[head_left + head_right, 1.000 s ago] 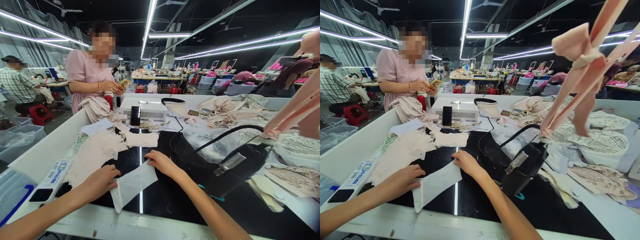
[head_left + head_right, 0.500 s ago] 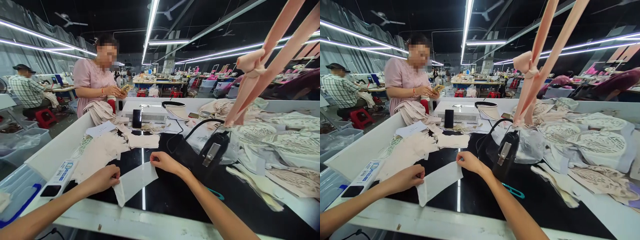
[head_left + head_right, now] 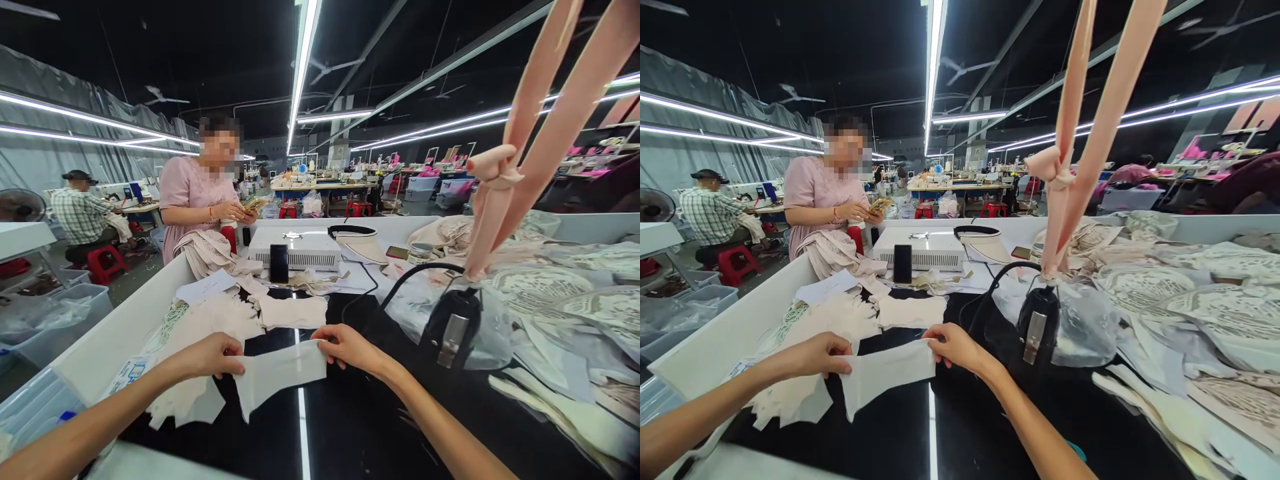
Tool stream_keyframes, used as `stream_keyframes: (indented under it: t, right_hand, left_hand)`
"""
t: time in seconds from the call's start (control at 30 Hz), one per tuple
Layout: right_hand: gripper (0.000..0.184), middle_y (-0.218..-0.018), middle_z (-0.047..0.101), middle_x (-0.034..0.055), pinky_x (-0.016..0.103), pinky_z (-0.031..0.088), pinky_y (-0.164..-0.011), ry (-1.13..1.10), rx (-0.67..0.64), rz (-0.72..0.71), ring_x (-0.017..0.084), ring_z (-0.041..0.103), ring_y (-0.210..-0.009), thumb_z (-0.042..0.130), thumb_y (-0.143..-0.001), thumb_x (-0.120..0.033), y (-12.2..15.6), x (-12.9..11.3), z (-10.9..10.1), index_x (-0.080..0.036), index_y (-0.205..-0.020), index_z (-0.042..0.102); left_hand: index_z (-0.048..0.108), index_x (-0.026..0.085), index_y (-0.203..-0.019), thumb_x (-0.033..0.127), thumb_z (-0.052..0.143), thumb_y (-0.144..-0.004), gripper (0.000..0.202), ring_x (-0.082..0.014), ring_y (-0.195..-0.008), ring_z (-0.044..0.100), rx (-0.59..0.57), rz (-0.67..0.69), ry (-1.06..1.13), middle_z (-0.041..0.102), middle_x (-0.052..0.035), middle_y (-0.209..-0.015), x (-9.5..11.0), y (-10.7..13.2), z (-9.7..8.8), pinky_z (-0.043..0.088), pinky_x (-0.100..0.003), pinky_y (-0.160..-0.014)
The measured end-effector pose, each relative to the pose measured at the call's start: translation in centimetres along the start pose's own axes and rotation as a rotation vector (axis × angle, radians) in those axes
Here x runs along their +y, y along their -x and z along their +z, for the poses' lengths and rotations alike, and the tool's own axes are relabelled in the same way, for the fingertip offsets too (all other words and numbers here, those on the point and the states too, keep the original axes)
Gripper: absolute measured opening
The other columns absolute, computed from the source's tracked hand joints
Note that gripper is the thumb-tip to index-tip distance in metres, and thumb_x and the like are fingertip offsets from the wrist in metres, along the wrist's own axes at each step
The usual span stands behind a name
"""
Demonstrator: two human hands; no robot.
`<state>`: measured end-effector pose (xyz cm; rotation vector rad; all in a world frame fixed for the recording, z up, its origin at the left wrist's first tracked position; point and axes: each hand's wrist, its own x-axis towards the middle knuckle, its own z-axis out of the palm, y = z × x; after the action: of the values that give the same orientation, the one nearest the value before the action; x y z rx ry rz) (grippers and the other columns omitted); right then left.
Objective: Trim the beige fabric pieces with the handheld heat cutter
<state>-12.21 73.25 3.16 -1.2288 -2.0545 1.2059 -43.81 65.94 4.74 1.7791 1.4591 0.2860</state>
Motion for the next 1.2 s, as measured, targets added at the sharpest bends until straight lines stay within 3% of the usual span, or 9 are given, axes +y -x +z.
stream_keyframes:
  t: [0.1,0.2,0.33,0.53,0.63,0.8,0.93,1.07,1.2]
  right_hand:
    - [0.023,-0.053,0.061,-0.0025,0.023,0.041,-0.044,-0.011,0.197,-0.056,0.010,0.050,-0.040,0.054,-0.078,-0.029,-1.6,0.4,-1.3,-0.016,-0.083,0.072]
    - [0.031,-0.076,0.071,0.0040,0.028,0.052,-0.059,-0.011,0.480,-0.126,0.017,0.065,-0.060,0.049,-0.084,-0.034,-3.9,1.0,-2.4,-0.017,-0.099,0.071]
    - [0.027,-0.104,0.071,0.0090,0.039,0.053,-0.086,0.064,0.697,-0.216,0.025,0.067,-0.096,0.047,-0.082,-0.028,-6.3,2.4,-2.8,-0.020,-0.097,0.069]
    - [0.020,-0.089,0.070,0.0046,0.037,0.050,-0.085,0.193,0.544,-0.261,0.023,0.066,-0.087,0.051,-0.070,-0.013,-6.5,5.1,-1.3,-0.023,-0.073,0.069]
    - [0.021,-0.089,0.070,0.0043,0.036,0.050,-0.082,0.203,0.493,-0.253,0.023,0.065,-0.083,0.052,-0.071,-0.013,-6.3,5.7,-1.2,-0.023,-0.074,0.069]
    - [0.019,-0.099,0.072,0.0079,0.039,0.049,-0.092,0.129,0.565,-0.235,0.026,0.065,-0.097,0.053,-0.083,-0.026,-6.8,5.1,-2.2,-0.023,-0.087,0.071]
    - [0.036,-0.107,0.073,0.0097,0.037,0.051,-0.088,0.024,0.626,-0.201,0.026,0.065,-0.098,0.051,-0.089,-0.050,-6.8,4.5,-3.4,-0.020,-0.100,0.068]
    - [0.047,-0.098,0.074,0.0064,0.032,0.052,-0.078,-0.019,0.575,-0.156,0.023,0.067,-0.088,0.053,-0.086,-0.061,-6.6,4.7,-4.2,-0.019,-0.103,0.067]
    - [0.036,-0.081,0.069,0.0016,0.031,0.051,-0.069,0.040,0.496,-0.063,0.018,0.064,-0.073,0.058,-0.090,-0.052,-7.4,5.8,-4.4,-0.017,-0.094,0.067]
  left_hand:
    - [0.064,0.019,-0.072,0.043,0.060,-0.074,0.025,-0.0199,-0.066,0.057,0.156,0.083,-0.098,0.055,0.0006,-0.065,1.9,-2.4,-2.6,0.047,-0.027,-0.057]
    - [0.066,0.020,-0.085,0.037,0.054,-0.084,0.021,-0.0245,-0.090,0.060,0.417,0.221,-0.218,0.063,-0.0045,-0.090,3.8,-5.3,-4.9,0.048,-0.034,-0.081]
    - [0.064,0.020,-0.103,0.015,0.040,-0.090,0.027,-0.0239,-0.107,0.053,0.583,0.345,-0.357,0.058,-0.0092,-0.114,4.3,-8.6,-4.9,0.041,-0.037,-0.096]
    - [0.062,0.019,-0.076,0.008,0.049,-0.083,0.019,-0.0204,-0.090,0.055,0.422,0.373,-0.469,0.059,-0.0035,-0.089,0.4,-10.5,0.3,0.045,-0.030,-0.083]
    - [0.062,0.019,-0.073,0.008,0.050,-0.084,0.020,-0.0204,-0.089,0.056,0.394,0.368,-0.443,0.059,-0.0042,-0.087,-0.8,-10.6,1.5,0.045,-0.030,-0.083]
    - [0.068,0.021,-0.086,0.008,0.049,-0.082,0.023,-0.0225,-0.098,0.059,0.459,0.378,-0.272,0.063,-0.0063,-0.098,0.5,-10.2,-0.6,0.045,-0.033,-0.091]
    - [0.069,0.021,-0.093,0.032,0.057,-0.087,0.017,-0.0232,-0.106,0.061,0.534,0.378,-0.038,0.066,-0.0054,-0.107,2.5,-9.3,-3.2,0.046,-0.034,-0.097]
    - [0.066,0.019,-0.104,0.048,0.054,-0.090,0.035,-0.0222,-0.094,0.067,0.495,0.272,0.178,0.070,-0.0045,-0.100,2.9,-10.1,-4.1,0.055,-0.033,-0.084]
    - [0.065,0.014,-0.094,0.042,0.062,-0.091,0.028,-0.0161,-0.071,0.066,0.421,0.112,0.261,0.068,-0.0015,-0.079,1.4,-13.2,-3.1,0.057,-0.030,-0.069]
